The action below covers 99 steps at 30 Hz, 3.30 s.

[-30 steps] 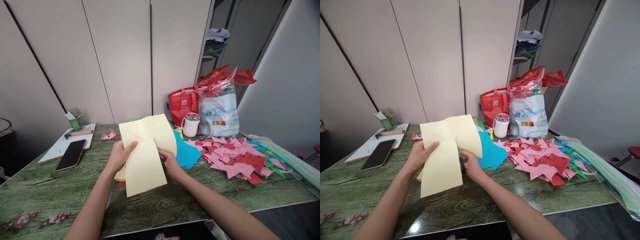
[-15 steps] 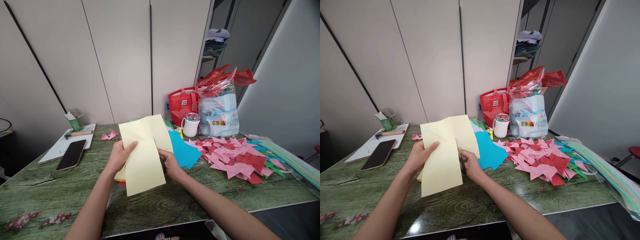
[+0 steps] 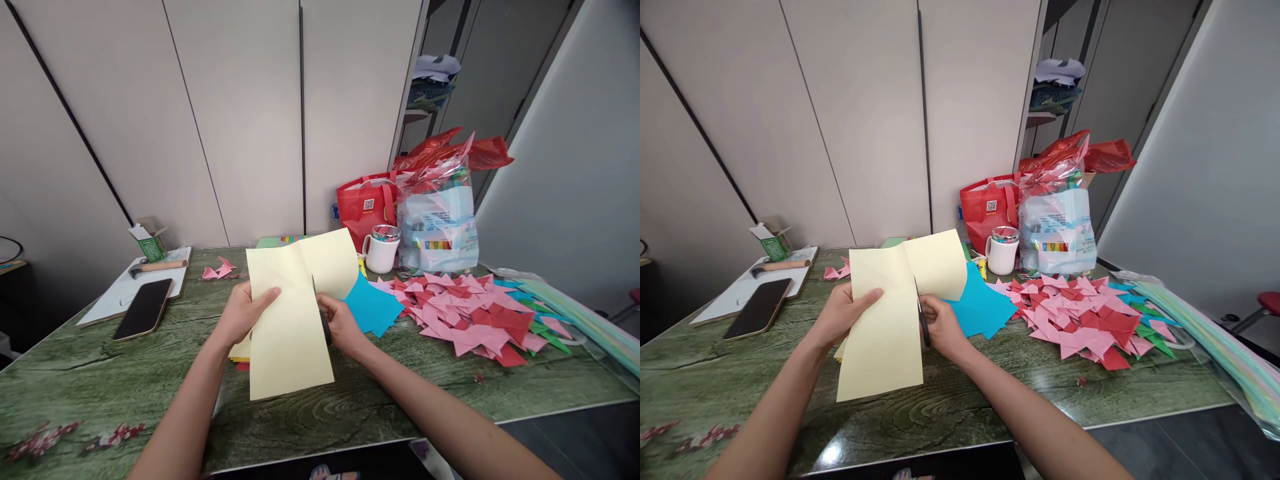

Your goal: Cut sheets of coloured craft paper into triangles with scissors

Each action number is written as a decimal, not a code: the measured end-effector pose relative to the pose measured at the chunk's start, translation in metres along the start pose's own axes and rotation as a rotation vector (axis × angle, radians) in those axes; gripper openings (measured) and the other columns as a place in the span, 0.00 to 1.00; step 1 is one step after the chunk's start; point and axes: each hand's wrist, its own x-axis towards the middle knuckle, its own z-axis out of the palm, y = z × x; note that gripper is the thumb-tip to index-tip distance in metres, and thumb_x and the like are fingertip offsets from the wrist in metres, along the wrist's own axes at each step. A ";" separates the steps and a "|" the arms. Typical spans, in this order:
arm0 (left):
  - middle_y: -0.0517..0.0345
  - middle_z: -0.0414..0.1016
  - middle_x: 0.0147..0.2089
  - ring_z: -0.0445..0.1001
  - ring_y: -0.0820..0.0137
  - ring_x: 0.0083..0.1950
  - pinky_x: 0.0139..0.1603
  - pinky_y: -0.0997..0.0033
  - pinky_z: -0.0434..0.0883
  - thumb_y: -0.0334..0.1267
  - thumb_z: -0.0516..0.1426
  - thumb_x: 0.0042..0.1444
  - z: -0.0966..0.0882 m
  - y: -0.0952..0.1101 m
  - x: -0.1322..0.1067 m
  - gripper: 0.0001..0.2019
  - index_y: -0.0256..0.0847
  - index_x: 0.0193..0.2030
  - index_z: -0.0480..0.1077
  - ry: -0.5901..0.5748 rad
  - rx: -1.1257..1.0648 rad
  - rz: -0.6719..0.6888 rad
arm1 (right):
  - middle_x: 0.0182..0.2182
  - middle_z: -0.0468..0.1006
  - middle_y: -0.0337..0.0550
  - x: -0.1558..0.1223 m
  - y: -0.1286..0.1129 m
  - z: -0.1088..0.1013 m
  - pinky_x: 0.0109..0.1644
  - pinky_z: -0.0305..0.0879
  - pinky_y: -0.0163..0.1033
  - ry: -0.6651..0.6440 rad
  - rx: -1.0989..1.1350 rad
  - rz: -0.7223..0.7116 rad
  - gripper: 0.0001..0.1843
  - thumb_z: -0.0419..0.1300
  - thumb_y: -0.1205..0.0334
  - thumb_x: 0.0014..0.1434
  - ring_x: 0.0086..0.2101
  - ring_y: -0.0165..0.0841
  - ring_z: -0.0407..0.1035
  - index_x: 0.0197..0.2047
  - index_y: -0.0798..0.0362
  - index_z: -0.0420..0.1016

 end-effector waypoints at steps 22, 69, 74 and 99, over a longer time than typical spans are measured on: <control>0.54 0.77 0.33 0.72 0.71 0.25 0.21 0.74 0.68 0.43 0.60 0.45 -0.001 0.000 0.000 0.12 0.37 0.33 0.70 0.002 0.009 -0.002 | 0.24 0.77 0.38 -0.001 0.006 -0.004 0.30 0.65 0.34 -0.002 -0.048 0.055 0.14 0.64 0.65 0.41 0.27 0.33 0.71 0.35 0.55 0.72; 0.54 0.77 0.32 0.74 0.67 0.28 0.23 0.72 0.69 0.45 0.59 0.44 0.000 0.001 -0.002 0.14 0.37 0.35 0.70 -0.014 0.063 -0.002 | 0.17 0.69 0.32 -0.002 0.001 -0.002 0.23 0.59 0.30 0.042 -0.045 0.080 0.10 0.63 0.65 0.40 0.19 0.25 0.62 0.29 0.55 0.70; 0.53 0.77 0.34 0.74 0.67 0.27 0.23 0.72 0.69 0.45 0.59 0.44 0.001 0.002 -0.003 0.14 0.37 0.34 0.70 -0.055 0.089 -0.009 | 0.28 0.77 0.40 0.001 0.000 -0.004 0.34 0.65 0.36 0.044 -0.024 -0.001 0.15 0.65 0.64 0.40 0.29 0.33 0.70 0.35 0.55 0.72; 0.50 0.77 0.39 0.75 0.65 0.31 0.24 0.70 0.71 0.45 0.59 0.45 0.006 0.004 -0.004 0.15 0.37 0.36 0.70 -0.057 0.052 -0.009 | 0.30 0.78 0.41 0.000 -0.004 -0.001 0.36 0.68 0.39 0.059 -0.039 0.026 0.16 0.65 0.61 0.41 0.37 0.39 0.71 0.36 0.54 0.72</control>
